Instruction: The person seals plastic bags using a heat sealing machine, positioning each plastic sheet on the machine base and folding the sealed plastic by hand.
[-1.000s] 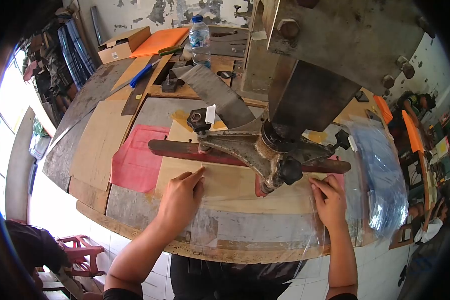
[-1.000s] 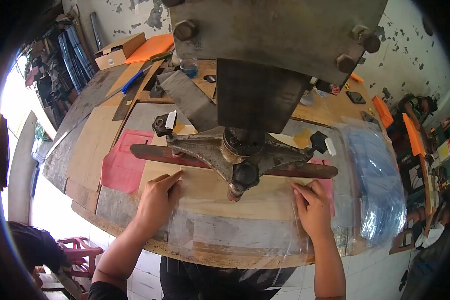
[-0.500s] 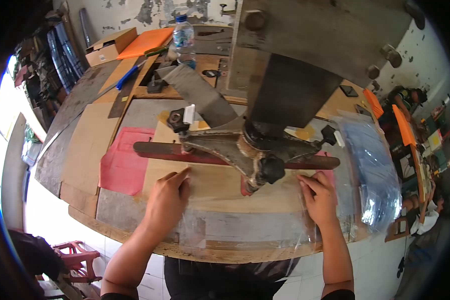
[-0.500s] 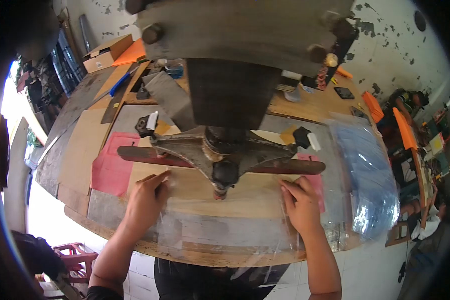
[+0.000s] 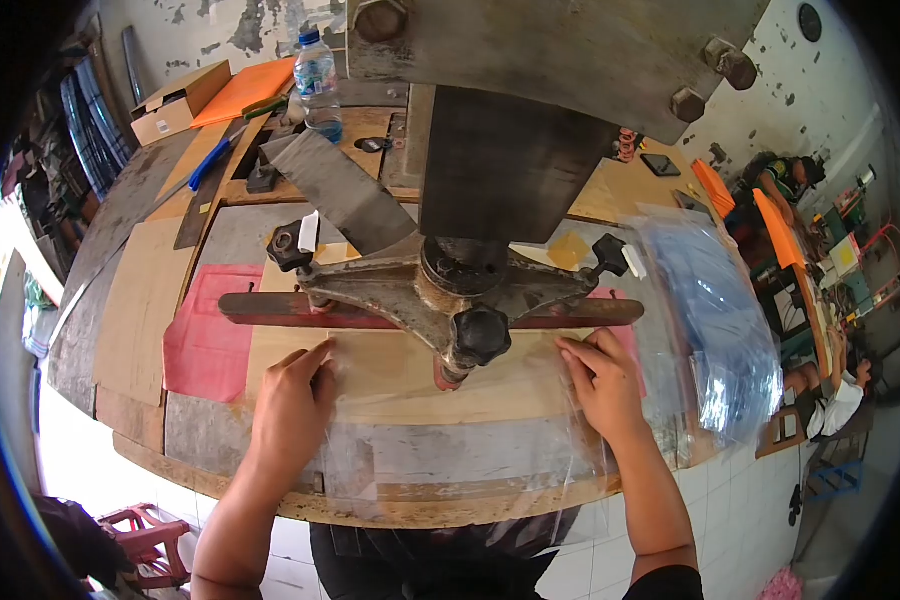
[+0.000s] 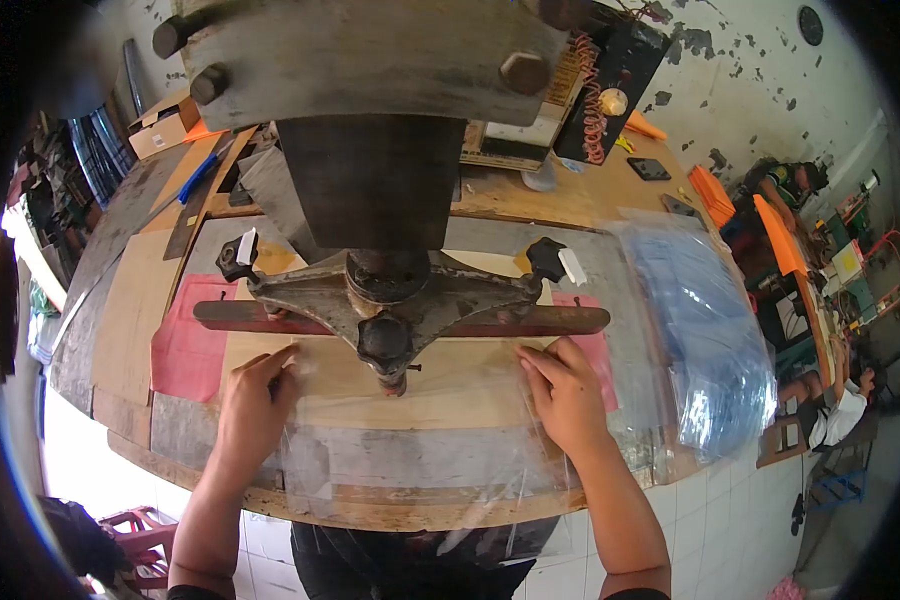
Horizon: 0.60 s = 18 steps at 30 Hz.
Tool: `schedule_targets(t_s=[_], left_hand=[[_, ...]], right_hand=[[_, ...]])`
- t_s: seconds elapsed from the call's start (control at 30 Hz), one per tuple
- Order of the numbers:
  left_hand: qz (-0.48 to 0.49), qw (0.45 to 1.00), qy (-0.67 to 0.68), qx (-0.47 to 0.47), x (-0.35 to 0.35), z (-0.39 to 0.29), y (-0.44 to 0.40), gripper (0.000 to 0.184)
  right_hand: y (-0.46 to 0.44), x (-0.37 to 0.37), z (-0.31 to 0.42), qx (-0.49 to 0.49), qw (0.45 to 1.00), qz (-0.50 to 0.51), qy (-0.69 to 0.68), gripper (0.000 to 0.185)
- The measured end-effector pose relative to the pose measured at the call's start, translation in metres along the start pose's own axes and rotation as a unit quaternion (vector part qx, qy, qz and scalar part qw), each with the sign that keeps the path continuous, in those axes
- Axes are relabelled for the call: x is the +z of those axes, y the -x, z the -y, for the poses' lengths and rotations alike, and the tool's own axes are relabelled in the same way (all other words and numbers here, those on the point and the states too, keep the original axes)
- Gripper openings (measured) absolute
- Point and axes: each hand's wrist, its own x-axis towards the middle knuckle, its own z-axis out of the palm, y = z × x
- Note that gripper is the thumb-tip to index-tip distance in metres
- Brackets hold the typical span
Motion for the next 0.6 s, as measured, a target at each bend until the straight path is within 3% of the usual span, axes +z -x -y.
schedule_targets(t_s=[0.6], left_hand=[[0.010,1.000,0.011,-0.019,-0.0041,-0.0062,-0.0007,0.033]], right_hand=[[-0.0003,0.0010,0.0008,-0.010,1.000,-0.001,-0.003,0.025]])
